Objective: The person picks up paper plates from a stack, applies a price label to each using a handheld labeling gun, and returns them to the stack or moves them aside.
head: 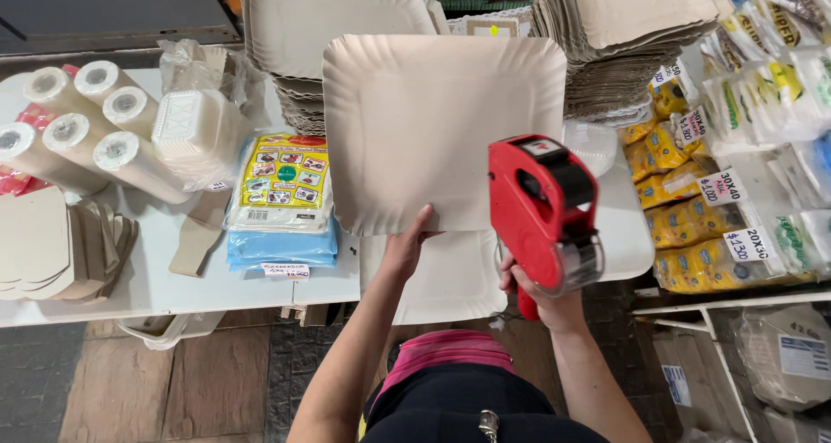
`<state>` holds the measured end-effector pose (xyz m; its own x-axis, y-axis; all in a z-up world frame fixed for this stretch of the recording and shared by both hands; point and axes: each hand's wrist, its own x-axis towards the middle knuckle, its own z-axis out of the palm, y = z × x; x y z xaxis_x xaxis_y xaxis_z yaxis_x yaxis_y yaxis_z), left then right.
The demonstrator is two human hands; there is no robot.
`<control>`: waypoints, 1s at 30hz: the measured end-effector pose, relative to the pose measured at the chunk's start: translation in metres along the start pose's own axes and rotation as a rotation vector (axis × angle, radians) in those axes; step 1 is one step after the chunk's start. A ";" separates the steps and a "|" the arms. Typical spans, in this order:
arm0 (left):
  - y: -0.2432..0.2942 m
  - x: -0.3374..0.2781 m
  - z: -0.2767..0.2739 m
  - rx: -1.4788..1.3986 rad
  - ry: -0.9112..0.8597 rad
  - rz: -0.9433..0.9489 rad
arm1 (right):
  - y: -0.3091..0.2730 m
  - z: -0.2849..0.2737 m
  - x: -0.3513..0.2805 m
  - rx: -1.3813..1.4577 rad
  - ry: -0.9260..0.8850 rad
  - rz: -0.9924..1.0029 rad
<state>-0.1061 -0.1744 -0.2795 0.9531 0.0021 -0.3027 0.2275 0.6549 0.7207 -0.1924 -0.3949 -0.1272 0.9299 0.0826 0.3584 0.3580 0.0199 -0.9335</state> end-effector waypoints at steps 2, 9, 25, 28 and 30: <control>0.011 0.001 0.012 -0.008 -0.012 0.025 | 0.010 0.017 -0.011 -0.075 0.058 0.106; -0.003 -0.017 -0.008 0.046 -0.044 0.031 | 0.006 0.032 0.002 -0.009 0.036 0.397; 0.073 -0.044 0.051 0.422 -0.183 0.103 | 0.001 0.035 -0.029 0.163 0.036 0.447; 0.082 -0.045 0.058 0.479 -0.185 0.107 | 0.006 0.026 -0.042 0.116 0.033 0.472; 0.087 -0.046 0.062 0.350 -0.177 0.115 | 0.009 0.019 -0.051 0.051 0.009 0.507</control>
<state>-0.1175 -0.1649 -0.1643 0.9890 -0.0899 -0.1178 0.1426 0.3612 0.9215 -0.2384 -0.3804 -0.1547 0.9864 0.0863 -0.1398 -0.1427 0.0282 -0.9894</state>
